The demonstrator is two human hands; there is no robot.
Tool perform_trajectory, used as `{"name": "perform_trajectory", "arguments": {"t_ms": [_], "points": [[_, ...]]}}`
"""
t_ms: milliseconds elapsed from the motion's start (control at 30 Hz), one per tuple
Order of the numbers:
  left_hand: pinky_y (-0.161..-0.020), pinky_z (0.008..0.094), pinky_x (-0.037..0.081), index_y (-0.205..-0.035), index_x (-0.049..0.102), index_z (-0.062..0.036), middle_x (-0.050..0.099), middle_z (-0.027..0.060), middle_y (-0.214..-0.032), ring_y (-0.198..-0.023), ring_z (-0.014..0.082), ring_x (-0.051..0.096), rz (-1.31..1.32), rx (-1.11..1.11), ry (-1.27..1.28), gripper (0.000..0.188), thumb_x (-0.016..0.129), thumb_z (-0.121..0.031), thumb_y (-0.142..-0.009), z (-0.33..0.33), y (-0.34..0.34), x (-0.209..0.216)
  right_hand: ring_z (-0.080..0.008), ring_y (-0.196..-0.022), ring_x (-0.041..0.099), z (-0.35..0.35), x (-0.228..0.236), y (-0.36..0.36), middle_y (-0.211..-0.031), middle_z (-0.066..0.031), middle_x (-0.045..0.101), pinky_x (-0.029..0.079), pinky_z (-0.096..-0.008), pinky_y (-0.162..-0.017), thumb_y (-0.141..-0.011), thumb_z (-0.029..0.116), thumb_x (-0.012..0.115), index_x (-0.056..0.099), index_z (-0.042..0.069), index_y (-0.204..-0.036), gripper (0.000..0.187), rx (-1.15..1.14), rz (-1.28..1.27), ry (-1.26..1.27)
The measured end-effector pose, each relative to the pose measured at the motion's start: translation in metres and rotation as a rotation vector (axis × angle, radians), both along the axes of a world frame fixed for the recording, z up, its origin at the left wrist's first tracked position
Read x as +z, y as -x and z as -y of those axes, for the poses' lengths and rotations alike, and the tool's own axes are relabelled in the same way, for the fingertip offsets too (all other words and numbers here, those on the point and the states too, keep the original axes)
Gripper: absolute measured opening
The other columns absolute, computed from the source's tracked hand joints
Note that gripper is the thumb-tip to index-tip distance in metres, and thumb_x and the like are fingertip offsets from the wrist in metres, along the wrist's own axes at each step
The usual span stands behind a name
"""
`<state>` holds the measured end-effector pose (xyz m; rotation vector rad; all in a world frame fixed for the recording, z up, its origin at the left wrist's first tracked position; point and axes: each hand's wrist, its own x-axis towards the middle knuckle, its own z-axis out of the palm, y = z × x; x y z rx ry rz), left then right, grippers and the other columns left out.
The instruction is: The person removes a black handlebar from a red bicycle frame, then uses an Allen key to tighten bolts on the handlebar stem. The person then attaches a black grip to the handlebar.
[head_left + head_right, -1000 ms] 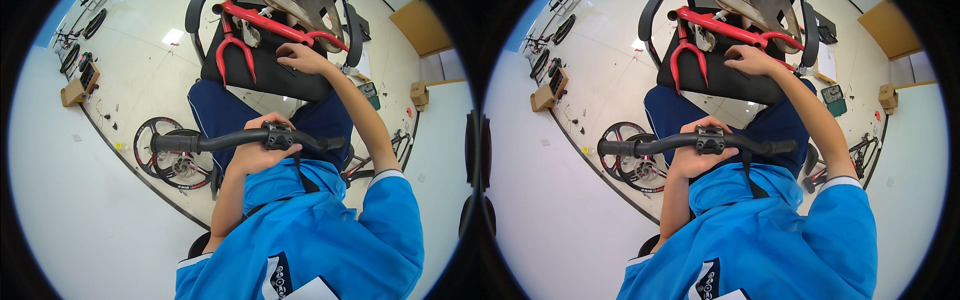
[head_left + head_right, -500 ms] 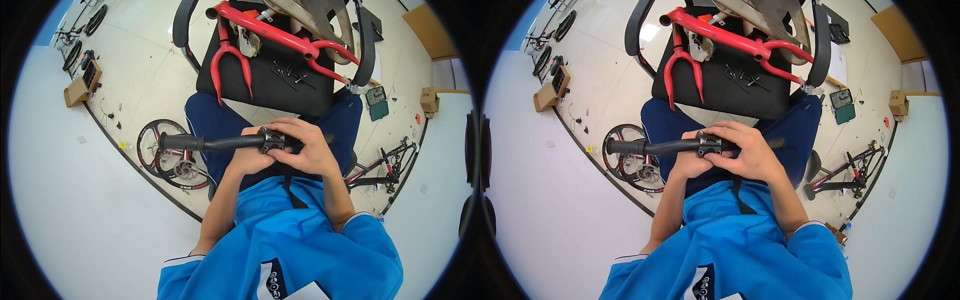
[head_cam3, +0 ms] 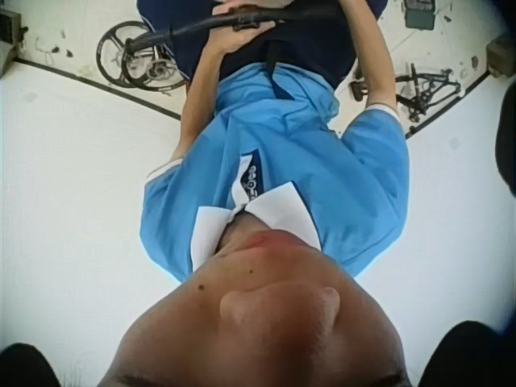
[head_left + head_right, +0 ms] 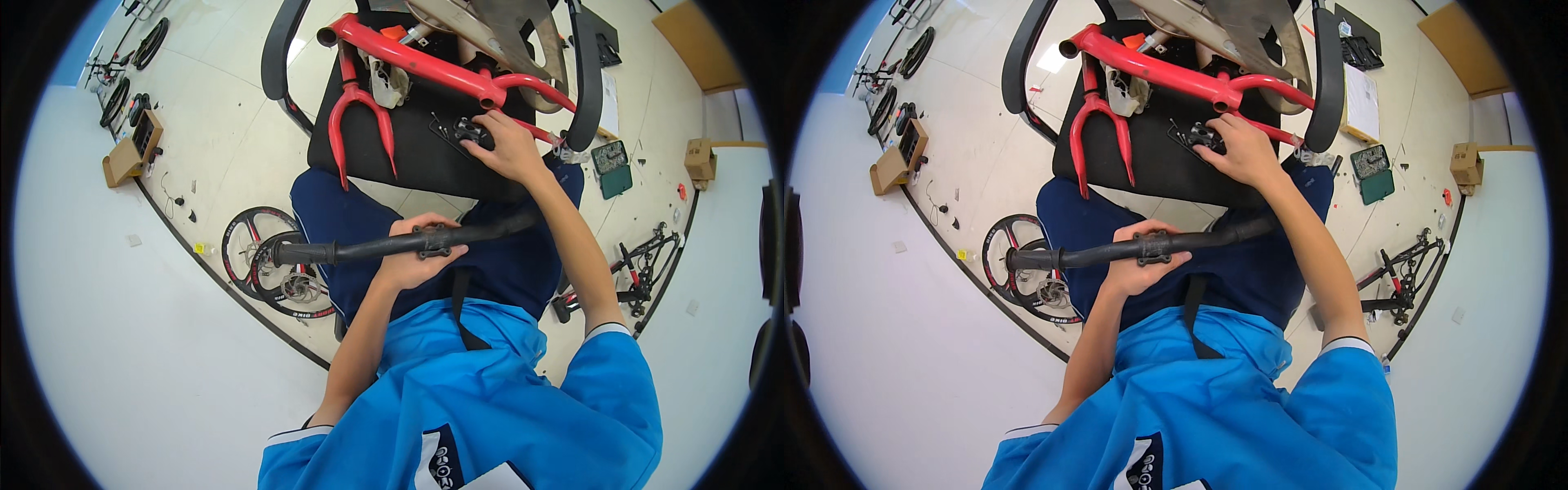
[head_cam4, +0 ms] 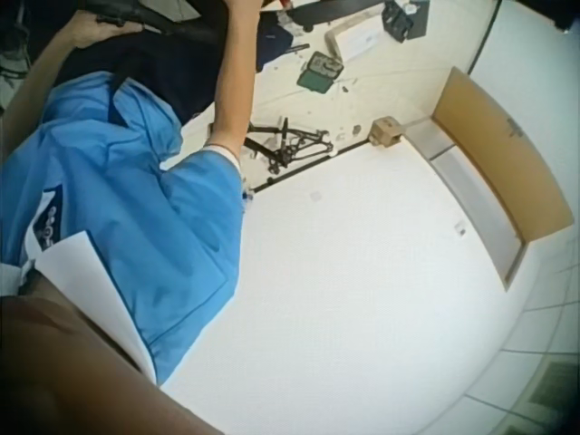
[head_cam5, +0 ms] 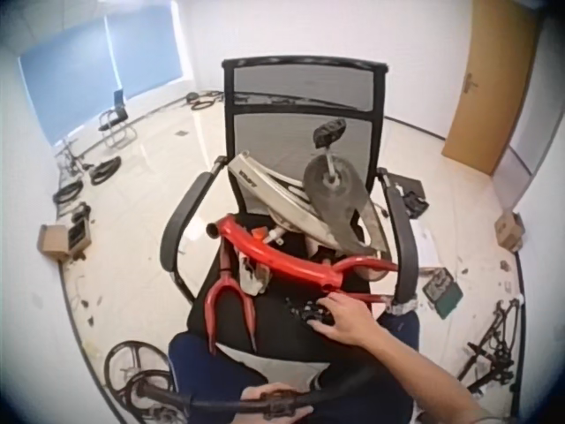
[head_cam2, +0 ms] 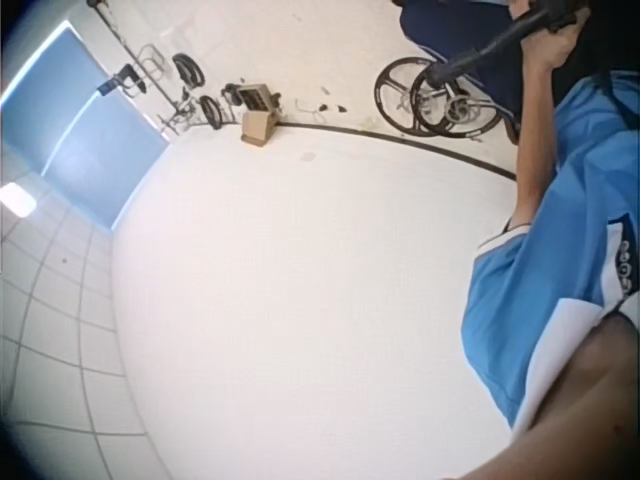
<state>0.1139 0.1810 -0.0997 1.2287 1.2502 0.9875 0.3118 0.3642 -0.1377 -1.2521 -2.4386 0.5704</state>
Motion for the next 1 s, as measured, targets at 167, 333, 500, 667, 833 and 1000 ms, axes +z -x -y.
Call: {"name": "perform_trajectory", "arguments": {"t_ms": [167,333,500,667,833,1000], "points": [[-0.064,0.0233,0.049,-0.095,0.071,-0.0027,0.07,0.0038,-0.077,-0.069,0.0083,0.062,0.007,0.02,0.043,0.03,0.086,-0.012,-0.071,0.017,0.003,-0.02,-0.035,-0.108,0.062,0.013,0.007,0.006,-0.118,-0.0189,0.062,0.049,-0.04,-0.095,-0.085,0.034,0.073,0.06,0.001,-0.122,0.051,0.016,-0.161,-0.033],[-0.057,0.0219,0.049,-0.096,0.07,-0.0012,0.069,0.004,-0.076,-0.062,0.0082,0.062,0.04,0.096,0.047,0.028,0.084,-0.007,-0.073,0.016,0.007,-0.029,-0.033,-0.1,0.066,0.084,0.066,-0.01,-0.106,-0.0188,0.067,0.052,-0.0383,-0.088,-0.086,0.036,0.07,0.063,0.0,-0.118,0.049,0.271,-0.071,0.62],[-0.049,0.0208,0.047,-0.096,0.067,-0.0004,0.066,0.0038,-0.072,-0.054,0.0075,0.059,0.274,0.067,0.209,0.026,0.082,-0.005,-0.076,-0.004,0.002,-0.022,-0.0386,-0.075,0.064,0.118,0.047,-0.019,-0.08,-0.0192,0.066,0.049,-0.0435,-0.064,-0.091,0.044,0.064,0.065,0.002,-0.091,0.042,0.175,-0.03,0.463],[-0.048,0.0205,0.045,-0.094,0.067,-0.0001,0.064,0.0021,-0.07,-0.053,0.0073,0.058,0.217,0.112,0.13,0.028,0.085,-0.009,-0.074,-0.012,-0.006,-0.015,-0.0407,-0.068,0.062,0.124,0.038,-0.027,-0.069,-0.0209,0.06,0.046,-0.0434,-0.058,-0.092,0.04,0.063,0.065,0.001,-0.082,0.04,-0.079,-0.201,0.533],[-0.049,0.021,0.045,-0.091,0.067,0.0001,0.063,0.002,-0.068,-0.054,0.0072,0.058,0.219,0.101,0.217,0.025,0.083,-0.011,-0.076,-0.013,-0.002,-0.009,-0.0444,-0.071,0.061,0.093,0.022,-0.037,-0.069,-0.0239,0.06,0.047,-0.0464,-0.061,-0.096,0.044,0.058,0.062,-0.001,-0.08,0.048,-0.343,-0.124,0.43],[-0.05,0.0212,0.045,-0.091,0.066,-0.001,0.063,0.0019,-0.069,-0.055,0.007,0.058,0.227,0.065,0.217,0.024,0.083,-0.013,-0.078,-0.001,-0.004,-0.014,-0.0444,-0.076,0.063,0.058,0.002,-0.019,-0.071,-0.0247,0.062,0.048,-0.0484,-0.065,-0.096,0.049,0.054,0.064,-0.002,-0.08,0.055,-0.328,-0.097,0.4]]}}
